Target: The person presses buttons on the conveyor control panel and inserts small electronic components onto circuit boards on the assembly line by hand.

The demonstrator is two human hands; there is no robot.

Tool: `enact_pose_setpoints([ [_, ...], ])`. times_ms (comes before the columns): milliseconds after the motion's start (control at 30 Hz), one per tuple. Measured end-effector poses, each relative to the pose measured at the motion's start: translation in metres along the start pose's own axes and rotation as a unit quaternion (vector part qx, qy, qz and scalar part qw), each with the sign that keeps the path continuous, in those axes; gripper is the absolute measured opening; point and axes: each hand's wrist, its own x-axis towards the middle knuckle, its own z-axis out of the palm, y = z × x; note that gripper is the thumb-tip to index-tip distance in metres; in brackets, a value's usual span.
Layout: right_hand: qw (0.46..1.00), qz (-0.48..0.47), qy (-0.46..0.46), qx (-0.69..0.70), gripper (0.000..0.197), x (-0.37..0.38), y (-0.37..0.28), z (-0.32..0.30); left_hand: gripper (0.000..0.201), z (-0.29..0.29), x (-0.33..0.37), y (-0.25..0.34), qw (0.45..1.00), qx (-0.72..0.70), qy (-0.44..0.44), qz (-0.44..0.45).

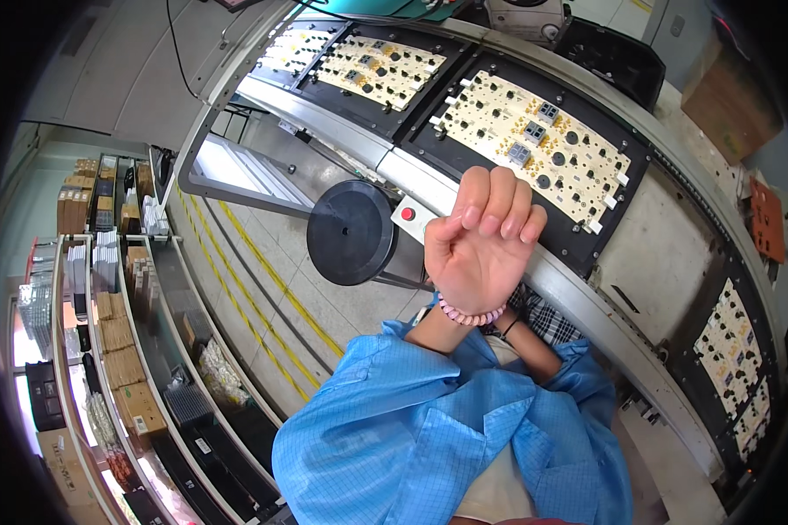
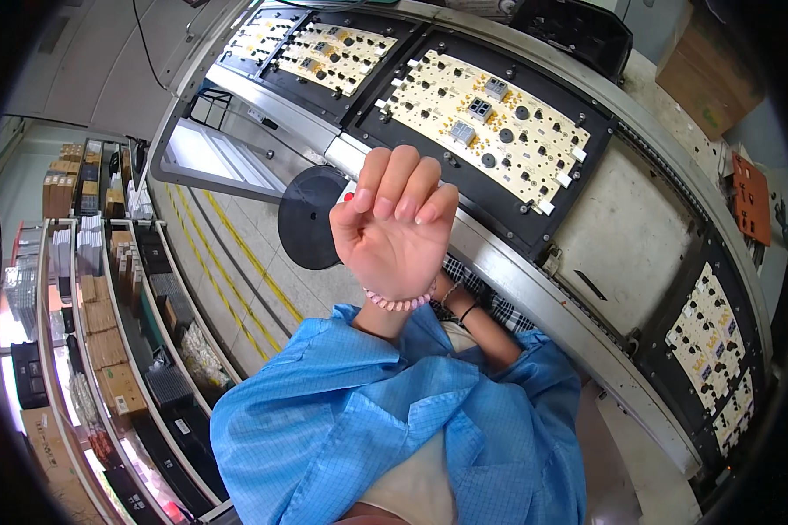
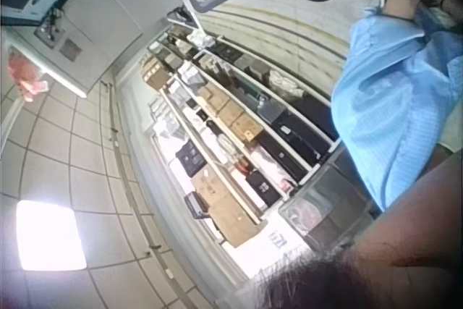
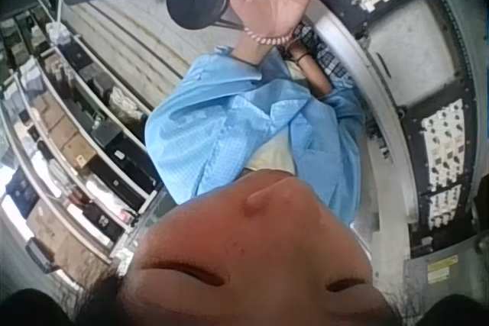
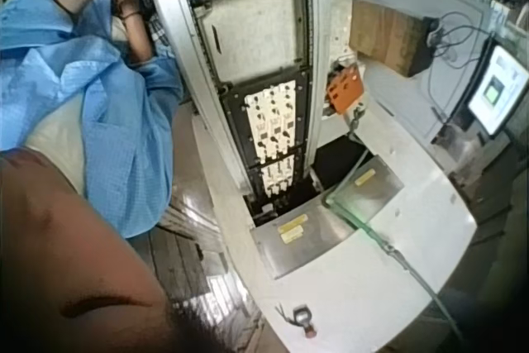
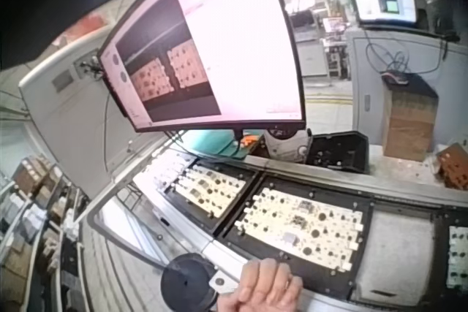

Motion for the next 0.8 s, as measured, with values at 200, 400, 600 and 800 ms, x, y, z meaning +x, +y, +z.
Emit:
enact_pose_setpoints([
  [200, 0.982, 0.02, -0.099, -0.16, 0.023, -0.011, -0.006, -0.015, 0.015, -0.005, 0.0, 0.013, 0.997, 0.072, -0.033, 0.009],
  [400, 0.96, 0.002, -0.151, -0.236, 0.025, -0.027, -0.059, -0.061, 0.013, -0.007, 0.002, 0.027, 0.994, 0.085, -0.069, 0.012],
  [600, 0.994, -0.016, -0.1, -0.049, 0.016, -0.025, -0.183, -0.166, 0.038, -0.02, -0.007, 0.032, 0.989, 0.138, -0.042, 0.006],
  [800, 0.98, 0.013, 0.092, 0.175, 0.016, -0.023, -0.206, -0.192, 0.038, -0.018, -0.007, 0.04, 0.996, 0.092, -0.006, 0.014],
])
